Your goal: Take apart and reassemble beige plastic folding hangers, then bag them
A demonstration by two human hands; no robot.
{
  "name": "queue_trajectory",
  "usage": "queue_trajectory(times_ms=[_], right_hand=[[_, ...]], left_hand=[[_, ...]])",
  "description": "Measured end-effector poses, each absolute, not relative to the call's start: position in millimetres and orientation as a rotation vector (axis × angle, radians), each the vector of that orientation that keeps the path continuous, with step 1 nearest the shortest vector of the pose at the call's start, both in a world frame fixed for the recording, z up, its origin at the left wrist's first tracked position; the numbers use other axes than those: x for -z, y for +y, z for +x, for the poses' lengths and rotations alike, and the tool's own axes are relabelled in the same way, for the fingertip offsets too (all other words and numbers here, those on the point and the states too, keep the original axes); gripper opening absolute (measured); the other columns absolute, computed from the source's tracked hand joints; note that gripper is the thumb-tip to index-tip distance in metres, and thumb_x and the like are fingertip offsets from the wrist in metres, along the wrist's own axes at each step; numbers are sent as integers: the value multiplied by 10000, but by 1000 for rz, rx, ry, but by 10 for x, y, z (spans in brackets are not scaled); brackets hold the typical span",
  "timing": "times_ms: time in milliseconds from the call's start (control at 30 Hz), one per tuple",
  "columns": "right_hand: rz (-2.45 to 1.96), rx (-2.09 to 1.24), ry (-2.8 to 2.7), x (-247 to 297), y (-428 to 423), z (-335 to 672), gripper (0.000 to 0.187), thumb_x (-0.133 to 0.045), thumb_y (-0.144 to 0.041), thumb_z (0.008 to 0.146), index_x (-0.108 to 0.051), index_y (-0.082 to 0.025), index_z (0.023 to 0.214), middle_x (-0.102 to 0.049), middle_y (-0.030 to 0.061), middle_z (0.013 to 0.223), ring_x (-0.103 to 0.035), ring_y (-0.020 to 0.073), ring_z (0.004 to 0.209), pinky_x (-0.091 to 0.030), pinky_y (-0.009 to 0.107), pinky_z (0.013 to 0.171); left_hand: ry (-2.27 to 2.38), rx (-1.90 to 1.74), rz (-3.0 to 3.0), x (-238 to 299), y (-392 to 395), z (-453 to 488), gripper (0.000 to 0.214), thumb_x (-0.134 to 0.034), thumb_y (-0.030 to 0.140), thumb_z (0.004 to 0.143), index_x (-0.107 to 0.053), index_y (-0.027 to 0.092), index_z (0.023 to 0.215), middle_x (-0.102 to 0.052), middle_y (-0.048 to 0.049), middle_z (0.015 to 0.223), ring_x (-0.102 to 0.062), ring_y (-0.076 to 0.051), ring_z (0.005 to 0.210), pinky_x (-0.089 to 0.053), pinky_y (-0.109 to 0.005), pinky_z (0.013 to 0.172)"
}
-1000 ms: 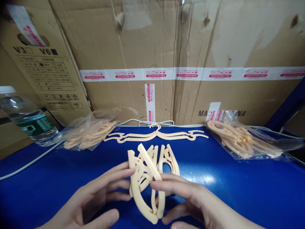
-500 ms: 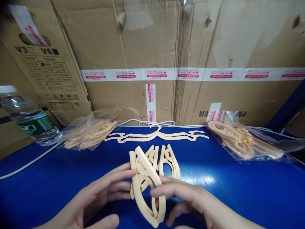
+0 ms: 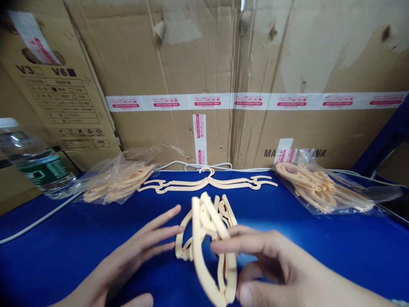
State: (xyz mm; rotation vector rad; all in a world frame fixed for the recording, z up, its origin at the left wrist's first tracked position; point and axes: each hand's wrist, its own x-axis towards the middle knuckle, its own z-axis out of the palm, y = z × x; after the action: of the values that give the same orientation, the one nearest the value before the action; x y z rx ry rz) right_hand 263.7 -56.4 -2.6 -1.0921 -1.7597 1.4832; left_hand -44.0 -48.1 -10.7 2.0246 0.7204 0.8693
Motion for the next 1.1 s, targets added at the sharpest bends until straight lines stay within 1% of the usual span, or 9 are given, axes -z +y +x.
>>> queue_trajectory(times_ms=[133,233,367,467,567,733,833,967,1100], right_hand=[[-1350,-1167,-1699,-80,-369,2741,479,-688,-551,776,-718,-231,1130,-674,120,1187,-685,249,864,-609,379,742],[-1458,-1095,-1731,-112,-235,2819,535,-631,-604,792,-703,-188,1121,-708,107,996,-679,218,733,-615,376,688],[-1568,-765,-2020,-115,-178,2893,504,-545,-603,846,-676,-218,1143,-711,106,1035,-686,256,819,-613,384,688],[-1583,-501,-2282,-91,-202,2956,511,-509,-602,866,-657,-238,1193,-707,109,1136,-683,311,966,-603,441,790],[-1589,-344,-2382,-46,-232,3055,568,-569,-607,830,-619,-265,1281,-656,96,1276,-635,354,1118,-567,489,902],[-1613,-252,-2522,-10,-242,3224,667,-599,-601,804,-547,-270,1380,-617,134,1324,-624,410,1124,-561,551,888],[-1615,-188,-2556,-6,-245,3257,687,-603,-602,800,-525,-274,1398,-587,151,1354,-606,434,1138,-549,583,885],[-1522,-145,-2590,-15,-266,3213,604,-597,-552,831,-536,-315,1383,-578,127,1371,-613,407,1142,-582,523,859],[-1448,-155,-2603,-31,-289,3152,509,-589,-513,858,-583,-319,1329,-645,100,1271,-674,340,1048,-619,419,782]], left_hand=[[791,-870,2029,179,-449,-485,556,-598,303,913,-394,439,1412,-294,15,1578,-469,-259,1339,-502,-368,1032],[822,-848,2038,185,-425,-496,560,-605,262,902,-407,434,1397,-328,10,1559,-514,-248,1297,-533,-343,1000],[865,-853,2069,176,-415,-494,550,-608,219,884,-441,415,1370,-368,3,1533,-542,-243,1264,-558,-327,968],[886,-886,2108,175,-416,-491,547,-599,190,869,-460,415,1348,-410,12,1504,-548,-230,1255,-562,-310,958],[905,-912,2154,172,-416,-485,558,-593,175,856,-465,424,1338,-444,27,1479,-533,-217,1272,-557,-285,956],[925,-921,2233,152,-425,-465,541,-586,182,857,-485,427,1328,-474,39,1457,-495,-209,1314,-540,-261,965],[949,-947,2304,127,-434,-453,530,-590,177,856,-495,403,1326,-506,18,1434,-521,-211,1292,-512,-291,1004],[882,-914,2473,93,-414,-447,483,-575,163,864,-527,339,1310,-565,-22,1386,-557,-222,1256,-473,-337,1049],[811,-713,2696,137,-398,-443,438,-592,267,907,-516,308,1337,-546,-24,1424,-482,-238,1329,-423,-367,1091]])
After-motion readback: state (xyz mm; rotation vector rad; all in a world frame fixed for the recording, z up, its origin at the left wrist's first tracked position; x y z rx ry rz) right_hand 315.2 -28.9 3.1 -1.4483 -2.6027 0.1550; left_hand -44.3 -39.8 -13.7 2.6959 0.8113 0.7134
